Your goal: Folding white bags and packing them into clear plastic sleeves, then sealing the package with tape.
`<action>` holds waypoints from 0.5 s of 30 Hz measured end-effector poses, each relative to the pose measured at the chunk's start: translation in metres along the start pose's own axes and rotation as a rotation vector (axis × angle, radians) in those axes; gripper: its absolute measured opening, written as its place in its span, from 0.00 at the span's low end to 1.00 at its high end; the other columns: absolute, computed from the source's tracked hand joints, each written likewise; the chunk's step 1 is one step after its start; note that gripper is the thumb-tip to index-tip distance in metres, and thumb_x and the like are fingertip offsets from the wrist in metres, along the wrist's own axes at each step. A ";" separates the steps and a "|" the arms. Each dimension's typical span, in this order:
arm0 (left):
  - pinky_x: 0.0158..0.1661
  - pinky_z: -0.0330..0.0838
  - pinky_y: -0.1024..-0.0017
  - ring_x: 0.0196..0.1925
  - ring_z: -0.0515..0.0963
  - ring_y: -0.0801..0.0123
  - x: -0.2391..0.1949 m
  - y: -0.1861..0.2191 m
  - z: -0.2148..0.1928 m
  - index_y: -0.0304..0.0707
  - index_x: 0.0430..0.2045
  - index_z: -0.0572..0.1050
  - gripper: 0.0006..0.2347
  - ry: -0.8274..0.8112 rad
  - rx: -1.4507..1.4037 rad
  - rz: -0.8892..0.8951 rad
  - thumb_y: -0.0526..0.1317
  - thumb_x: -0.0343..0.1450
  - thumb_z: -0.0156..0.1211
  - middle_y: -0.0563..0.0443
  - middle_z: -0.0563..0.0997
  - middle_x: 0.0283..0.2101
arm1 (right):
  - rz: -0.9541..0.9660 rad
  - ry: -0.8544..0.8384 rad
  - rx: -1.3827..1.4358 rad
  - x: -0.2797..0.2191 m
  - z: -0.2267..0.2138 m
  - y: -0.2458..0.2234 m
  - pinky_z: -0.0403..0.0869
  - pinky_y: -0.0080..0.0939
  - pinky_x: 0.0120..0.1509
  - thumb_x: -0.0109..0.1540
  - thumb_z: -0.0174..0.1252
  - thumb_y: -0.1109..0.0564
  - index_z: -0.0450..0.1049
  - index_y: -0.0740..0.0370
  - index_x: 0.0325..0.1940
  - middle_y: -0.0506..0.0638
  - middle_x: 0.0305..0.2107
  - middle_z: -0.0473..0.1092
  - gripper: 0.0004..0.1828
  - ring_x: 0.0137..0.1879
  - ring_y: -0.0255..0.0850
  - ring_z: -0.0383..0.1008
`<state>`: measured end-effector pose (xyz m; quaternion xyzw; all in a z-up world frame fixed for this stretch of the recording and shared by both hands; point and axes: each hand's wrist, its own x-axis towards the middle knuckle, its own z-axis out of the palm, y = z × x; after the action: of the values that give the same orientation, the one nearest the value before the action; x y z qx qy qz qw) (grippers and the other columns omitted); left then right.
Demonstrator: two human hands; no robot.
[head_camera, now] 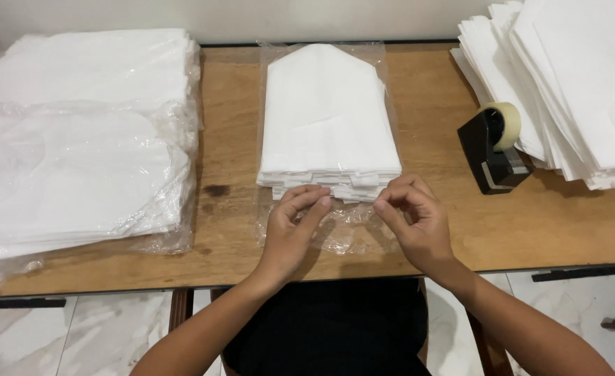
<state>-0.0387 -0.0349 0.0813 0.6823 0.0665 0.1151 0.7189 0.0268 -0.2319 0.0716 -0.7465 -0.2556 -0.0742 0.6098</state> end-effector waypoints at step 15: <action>0.35 0.76 0.68 0.41 0.83 0.59 0.044 -0.072 -0.046 0.40 0.36 0.81 0.07 -0.542 1.269 0.697 0.33 0.70 0.56 0.50 0.83 0.40 | 0.037 -0.681 -0.072 0.005 0.009 0.067 0.70 0.57 0.58 0.66 0.47 0.60 0.43 0.60 0.53 0.60 0.45 0.67 0.19 0.54 0.51 0.74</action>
<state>-0.0021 0.0176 0.0097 0.9495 -0.2775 0.1036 0.1037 0.0606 -0.2307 0.0129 -0.7539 -0.4285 0.1814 0.4638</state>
